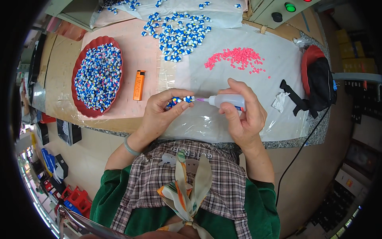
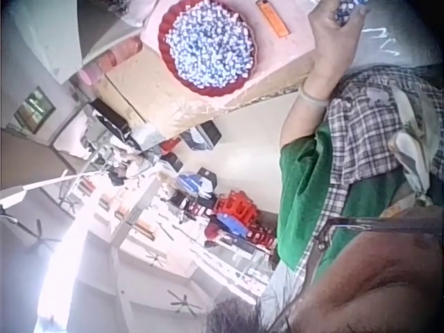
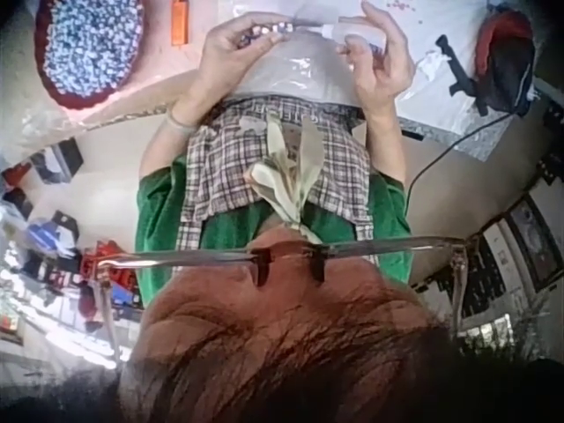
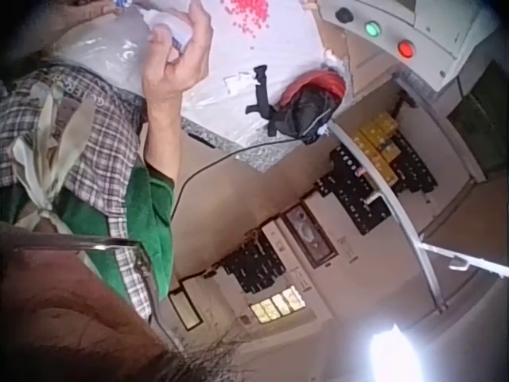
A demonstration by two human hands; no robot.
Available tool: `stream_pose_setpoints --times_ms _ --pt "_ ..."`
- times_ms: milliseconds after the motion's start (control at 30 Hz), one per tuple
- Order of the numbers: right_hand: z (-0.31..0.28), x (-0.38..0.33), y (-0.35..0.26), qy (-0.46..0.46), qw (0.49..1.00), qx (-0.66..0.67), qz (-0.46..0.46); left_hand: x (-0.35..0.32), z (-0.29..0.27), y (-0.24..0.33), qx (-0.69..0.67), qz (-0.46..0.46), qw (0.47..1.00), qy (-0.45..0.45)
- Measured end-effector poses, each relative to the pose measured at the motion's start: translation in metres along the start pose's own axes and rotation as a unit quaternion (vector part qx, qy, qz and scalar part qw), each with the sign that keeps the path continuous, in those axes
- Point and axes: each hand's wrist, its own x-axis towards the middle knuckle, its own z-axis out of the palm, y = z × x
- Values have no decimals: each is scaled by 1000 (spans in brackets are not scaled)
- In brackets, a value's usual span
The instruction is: Applying glue to small colorful plastic components and assembling them on a workbench.
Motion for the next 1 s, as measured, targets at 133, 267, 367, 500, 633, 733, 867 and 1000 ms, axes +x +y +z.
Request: stream_pose_setpoints --times_ms 133,267,367,500,633,733,867,1000 --pt "0 1 -4 -10 997 -60 -37 0 0 -3 -9 13 1000 4" --pt "0 -1 -3 -16 994 -96 -56 0 -1 -4 -15 20 1000 1" --pt "0 -1 -4 -19 993 -96 -59 0 -2 -2 0 22 1000 -2" --pt "1 -3 -9 -7 996 -86 -16 1 -2 -3 1 20 1000 -6" --pt "0 0 -6 -30 992 -109 -59 0 -1 -5 -10 15 1000 -5" --pt "0 1 -5 -43 987 -122 -98 0 -2 -5 -15 13 1000 -5" --pt "1 3 -7 -44 983 -137 -116 1 -2 -6 -6 21 1000 -7" --pt "0 1 -4 -39 984 -131 -115 1 -1 -6 -48 4 999 -7"
